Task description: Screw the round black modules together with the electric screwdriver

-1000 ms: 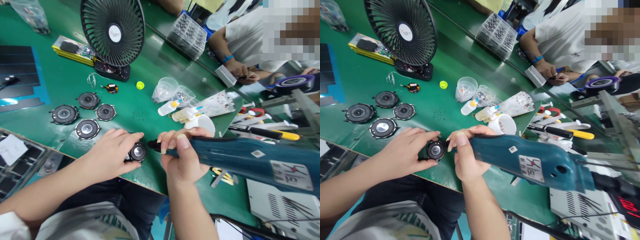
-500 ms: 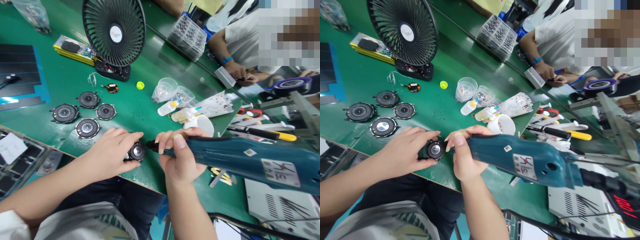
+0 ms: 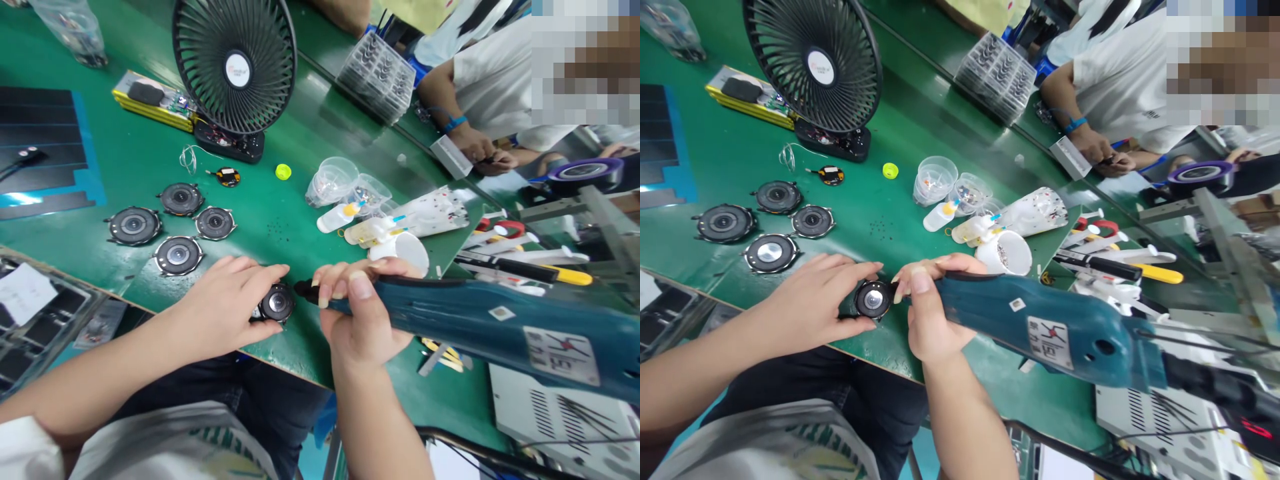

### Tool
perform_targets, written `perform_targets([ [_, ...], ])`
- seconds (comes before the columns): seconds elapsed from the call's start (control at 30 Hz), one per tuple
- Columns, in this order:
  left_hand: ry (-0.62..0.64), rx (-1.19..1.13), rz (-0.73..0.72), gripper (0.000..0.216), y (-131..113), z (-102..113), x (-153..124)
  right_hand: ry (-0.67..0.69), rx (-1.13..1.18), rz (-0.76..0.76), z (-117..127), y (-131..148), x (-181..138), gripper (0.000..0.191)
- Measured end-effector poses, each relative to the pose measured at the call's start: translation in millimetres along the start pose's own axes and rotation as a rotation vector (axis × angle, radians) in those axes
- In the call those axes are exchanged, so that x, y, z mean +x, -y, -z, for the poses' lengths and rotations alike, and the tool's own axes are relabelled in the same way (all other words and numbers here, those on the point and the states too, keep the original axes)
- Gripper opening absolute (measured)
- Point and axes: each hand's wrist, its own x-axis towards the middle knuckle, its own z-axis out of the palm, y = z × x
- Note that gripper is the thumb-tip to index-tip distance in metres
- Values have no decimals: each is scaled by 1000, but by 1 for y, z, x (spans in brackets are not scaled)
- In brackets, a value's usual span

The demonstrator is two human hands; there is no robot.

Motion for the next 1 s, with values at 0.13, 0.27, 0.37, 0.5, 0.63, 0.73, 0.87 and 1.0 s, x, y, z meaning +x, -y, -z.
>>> perform_targets([
  [0.13, -7, 9, -3, 71, 0, -1, 0, 3, 43, 0, 1, 0, 0, 19],
  [0.27, 2, 8, 4, 70, 0, 0, 0, 41, 27, 36, 3, -2, 1, 19],
  [0.37, 9, -7, 18, 68, 0, 0, 0, 57, 31, 34, 4, -3, 2, 19],
  [0.5, 16, -14, 26, 69, 0, 0, 0, 44, 40, 35, 3, -3, 2, 19],
  [0.63, 10, -5, 23, 70, -1, 0, 0, 8, 42, 35, 1, -3, 1, 18],
  [0.73, 5, -3, 34, 72, 0, 1, 2, 4, 2, 40, -1, -5, 1, 23],
  [0.87, 43, -24, 39, 68, 2, 0, 0, 32, -175, -43, -10, -1, 0, 30],
  [1.0, 19, 10, 61, 57, 7, -10, -11, 129, -243, -284, -18, 9, 0, 23],
])
